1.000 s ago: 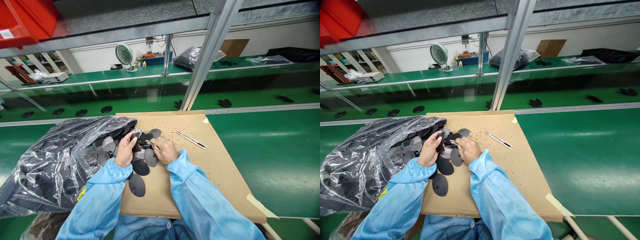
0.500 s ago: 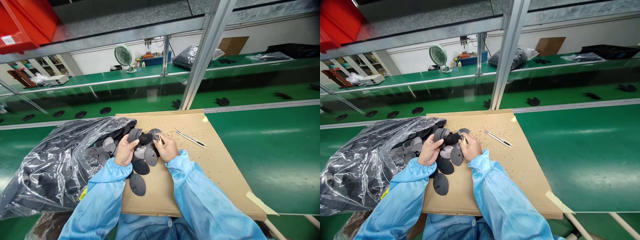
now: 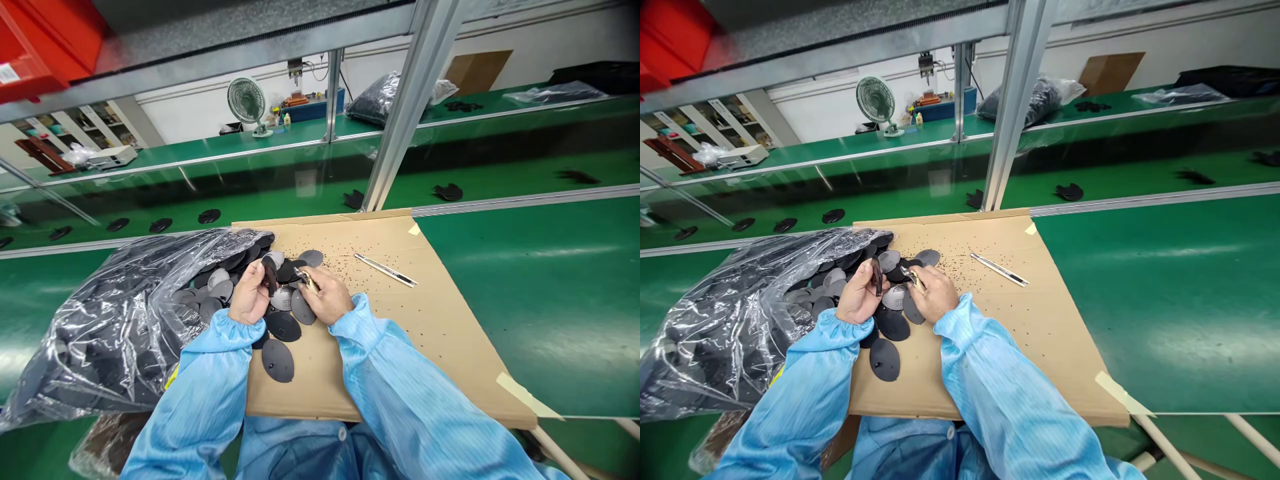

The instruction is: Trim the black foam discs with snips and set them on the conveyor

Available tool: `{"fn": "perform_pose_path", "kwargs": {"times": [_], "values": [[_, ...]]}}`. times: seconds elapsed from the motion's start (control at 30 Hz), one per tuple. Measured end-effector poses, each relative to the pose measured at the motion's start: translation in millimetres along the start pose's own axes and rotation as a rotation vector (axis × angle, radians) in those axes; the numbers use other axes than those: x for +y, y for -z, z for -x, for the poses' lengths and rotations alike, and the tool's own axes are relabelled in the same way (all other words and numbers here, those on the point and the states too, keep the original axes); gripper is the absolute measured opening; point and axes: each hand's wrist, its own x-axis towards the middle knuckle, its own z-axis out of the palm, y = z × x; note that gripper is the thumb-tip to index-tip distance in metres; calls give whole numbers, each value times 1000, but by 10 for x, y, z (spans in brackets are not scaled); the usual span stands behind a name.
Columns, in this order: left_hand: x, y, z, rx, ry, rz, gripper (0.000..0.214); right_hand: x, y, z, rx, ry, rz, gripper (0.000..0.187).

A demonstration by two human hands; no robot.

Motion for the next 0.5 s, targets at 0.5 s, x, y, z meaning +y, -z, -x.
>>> {"fn": "perform_pose_path", "kwargs": {"times": [0.5], "values": [[39,-79,63,-92,176,12,37,-146,-119,49,-193,149,147,23]]}}
